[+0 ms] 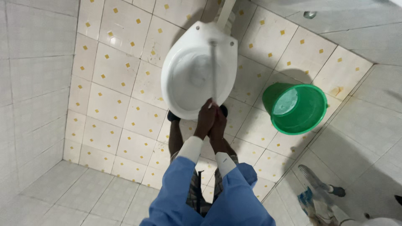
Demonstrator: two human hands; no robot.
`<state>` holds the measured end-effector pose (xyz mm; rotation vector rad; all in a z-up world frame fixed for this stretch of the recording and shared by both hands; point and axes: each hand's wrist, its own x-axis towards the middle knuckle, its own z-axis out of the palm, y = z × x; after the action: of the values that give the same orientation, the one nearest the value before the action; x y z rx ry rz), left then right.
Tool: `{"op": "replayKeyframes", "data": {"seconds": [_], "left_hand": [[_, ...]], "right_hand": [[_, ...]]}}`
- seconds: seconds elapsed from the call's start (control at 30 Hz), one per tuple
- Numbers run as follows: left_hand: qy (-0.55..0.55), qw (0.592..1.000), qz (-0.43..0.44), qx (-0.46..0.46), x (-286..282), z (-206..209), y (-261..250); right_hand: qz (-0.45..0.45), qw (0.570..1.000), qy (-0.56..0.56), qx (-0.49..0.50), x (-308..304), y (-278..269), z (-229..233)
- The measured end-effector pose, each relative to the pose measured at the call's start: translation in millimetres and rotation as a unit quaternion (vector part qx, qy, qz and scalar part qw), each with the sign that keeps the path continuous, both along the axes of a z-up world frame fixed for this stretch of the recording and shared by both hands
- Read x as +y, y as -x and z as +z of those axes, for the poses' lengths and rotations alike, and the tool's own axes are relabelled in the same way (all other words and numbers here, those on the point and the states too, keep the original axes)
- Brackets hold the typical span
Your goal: The person scrubs the inside of a white wall-mounted toilet bowl using a long-handled toilet brush. They repeatedly move the brush in circular motions to clean the bowl's interior surfaces.
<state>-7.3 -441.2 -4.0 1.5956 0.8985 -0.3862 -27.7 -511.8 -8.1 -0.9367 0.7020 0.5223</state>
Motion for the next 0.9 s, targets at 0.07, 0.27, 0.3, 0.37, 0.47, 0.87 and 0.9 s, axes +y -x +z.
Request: {"op": "replayKeyframes", "data": {"seconds": [0.07,0.27,0.3,0.37,0.47,0.87,0.9], "left_hand": [[-0.023,0.998,-0.054,0.014,-4,-4,1],[-0.037,0.996,-0.027,0.075,6,-30,-18],[-0.034,0.995,-0.043,0.081,8,-30,-25],[-0.046,0.990,-0.103,0.086,8,-24,-30],[-0.071,0.977,-0.183,0.079,0,-13,-31],[-0.082,0.961,-0.257,0.067,-29,-10,-19],[-0.090,0.961,-0.254,0.057,-25,-3,-17]], "right_hand": [[-0.089,0.990,-0.092,0.051,-2,-5,11],[0.253,0.943,0.210,0.053,-3,-33,27],[0.196,0.964,0.175,0.046,0,-33,24],[0.075,0.991,0.105,0.039,5,-24,23],[0.023,0.993,0.095,0.073,2,-17,31],[-0.096,0.993,-0.025,0.065,-7,-7,65],[-0.081,0.995,-0.015,0.050,-5,-8,61]]}}
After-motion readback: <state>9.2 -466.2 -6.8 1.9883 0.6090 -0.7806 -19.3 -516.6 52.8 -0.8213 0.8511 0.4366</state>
